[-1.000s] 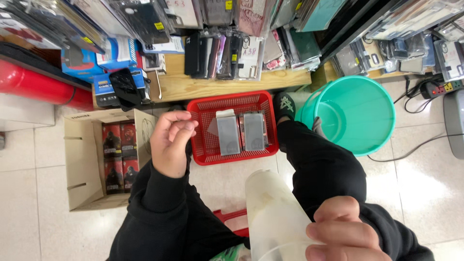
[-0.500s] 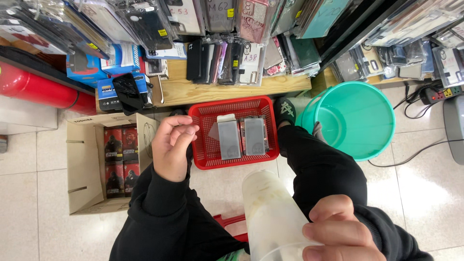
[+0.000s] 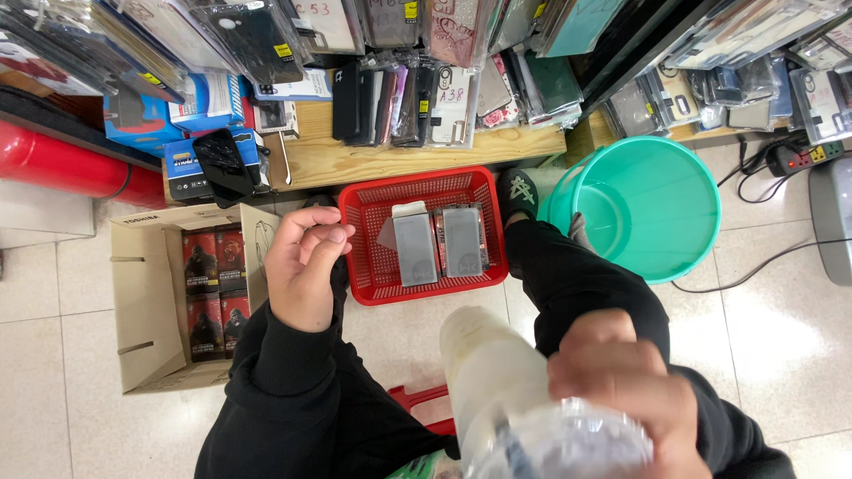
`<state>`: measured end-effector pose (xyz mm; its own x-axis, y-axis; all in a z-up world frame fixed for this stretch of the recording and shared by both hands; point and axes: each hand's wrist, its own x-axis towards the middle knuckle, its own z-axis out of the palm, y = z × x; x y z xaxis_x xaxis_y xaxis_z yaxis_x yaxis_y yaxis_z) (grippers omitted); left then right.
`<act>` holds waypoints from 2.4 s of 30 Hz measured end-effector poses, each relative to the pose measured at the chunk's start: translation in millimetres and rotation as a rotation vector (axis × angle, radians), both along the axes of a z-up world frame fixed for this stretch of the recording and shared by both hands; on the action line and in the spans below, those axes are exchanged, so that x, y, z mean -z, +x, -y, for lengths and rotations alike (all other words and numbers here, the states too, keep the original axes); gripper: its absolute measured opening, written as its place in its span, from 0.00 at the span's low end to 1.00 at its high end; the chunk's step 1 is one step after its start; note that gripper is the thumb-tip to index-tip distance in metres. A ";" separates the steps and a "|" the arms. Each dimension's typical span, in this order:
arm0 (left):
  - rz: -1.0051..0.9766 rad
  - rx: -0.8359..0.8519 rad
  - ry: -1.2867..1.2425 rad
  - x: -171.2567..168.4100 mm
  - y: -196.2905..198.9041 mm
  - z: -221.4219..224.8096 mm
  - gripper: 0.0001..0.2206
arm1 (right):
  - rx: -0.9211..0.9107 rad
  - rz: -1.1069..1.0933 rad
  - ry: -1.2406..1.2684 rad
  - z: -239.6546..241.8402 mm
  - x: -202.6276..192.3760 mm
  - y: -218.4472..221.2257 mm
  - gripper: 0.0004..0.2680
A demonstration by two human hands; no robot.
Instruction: The person removes a mobile screen protector from its packaging, wipes the screen of a mobile device by hand, and then places the protector back into the package before repeating the process with another screen protector.
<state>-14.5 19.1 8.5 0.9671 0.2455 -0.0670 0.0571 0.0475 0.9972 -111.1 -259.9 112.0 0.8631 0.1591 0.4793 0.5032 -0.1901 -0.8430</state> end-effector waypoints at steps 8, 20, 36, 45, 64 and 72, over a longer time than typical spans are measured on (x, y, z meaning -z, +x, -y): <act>0.016 -0.027 -0.085 -1.0 0.8 -1.4 0.07 | 0.143 0.211 -0.374 6.9 29.8 124.9 0.28; 0.022 -0.021 -0.066 -2.9 -1.4 -0.3 0.08 | 0.397 -0.391 -0.770 74.7 240.0 288.7 0.28; 0.011 0.013 -0.072 -11.0 0.1 -1.4 0.07 | 0.549 -0.416 -0.596 83.4 332.5 304.3 0.26; 0.038 -0.025 -0.110 -0.5 2.6 -3.3 0.08 | 0.547 -0.388 -0.646 102.2 288.0 269.2 0.26; -0.628 0.723 0.076 178.0 -13.8 -165.1 0.31 | -0.374 -1.257 -0.386 169.3 348.7 175.2 0.16; -0.780 0.649 0.026 265.1 -1.7 -183.3 0.23 | -0.845 -0.892 -1.307 123.9 378.7 259.8 0.12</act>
